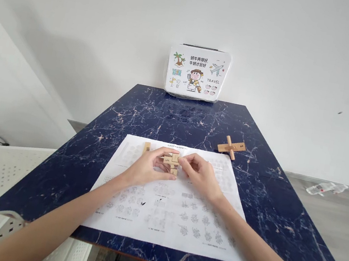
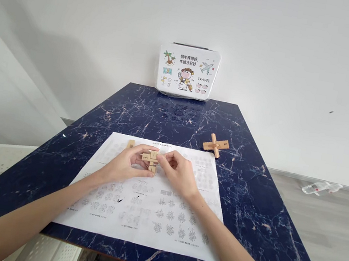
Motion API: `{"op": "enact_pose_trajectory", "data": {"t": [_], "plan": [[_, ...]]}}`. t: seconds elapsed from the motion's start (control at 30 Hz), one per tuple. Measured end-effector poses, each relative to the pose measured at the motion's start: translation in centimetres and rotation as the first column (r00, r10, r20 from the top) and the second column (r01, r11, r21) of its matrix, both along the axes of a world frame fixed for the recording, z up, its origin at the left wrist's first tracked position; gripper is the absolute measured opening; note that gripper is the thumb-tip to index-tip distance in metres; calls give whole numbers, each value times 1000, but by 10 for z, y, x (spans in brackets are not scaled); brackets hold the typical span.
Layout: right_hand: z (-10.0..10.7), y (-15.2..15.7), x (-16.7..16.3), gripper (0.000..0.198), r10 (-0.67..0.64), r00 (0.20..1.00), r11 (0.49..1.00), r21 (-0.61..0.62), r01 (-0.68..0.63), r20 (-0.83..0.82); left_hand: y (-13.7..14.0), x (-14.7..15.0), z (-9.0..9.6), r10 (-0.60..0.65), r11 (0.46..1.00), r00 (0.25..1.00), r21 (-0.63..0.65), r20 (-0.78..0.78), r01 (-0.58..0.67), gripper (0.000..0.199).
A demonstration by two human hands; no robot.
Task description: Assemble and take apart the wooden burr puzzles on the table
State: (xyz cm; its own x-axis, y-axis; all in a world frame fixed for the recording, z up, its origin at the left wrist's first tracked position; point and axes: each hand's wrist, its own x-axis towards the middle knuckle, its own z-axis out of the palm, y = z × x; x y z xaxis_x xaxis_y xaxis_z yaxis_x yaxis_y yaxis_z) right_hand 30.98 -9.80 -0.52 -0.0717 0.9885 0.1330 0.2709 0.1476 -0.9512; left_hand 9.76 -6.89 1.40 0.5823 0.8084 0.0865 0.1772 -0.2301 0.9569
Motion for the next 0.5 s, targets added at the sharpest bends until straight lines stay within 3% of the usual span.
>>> {"op": "enact_pose_trajectory", "data": {"t": [0.17, 0.33, 0.4, 0.5], "plan": [[3, 1, 2, 41, 53, 998, 994, -98, -57, -46, 0, -2, 1, -4, 998, 1000, 59, -4, 4, 60], [6, 1, 3, 43, 109, 983, 985, -113, -126, -151, 3, -1, 0, -12, 1000, 999, -28, 35, 13, 65], [5, 1, 2, 42, 118, 964, 984, -101, -145, -238, 6, -1, 0, 54, 994, 992, -101, 113, -42, 68], [2, 3, 2, 44, 102, 949, 984, -107, -139, -297, 15, -4, 1, 291, 953, 919, -161, 267, -255, 67]]}}
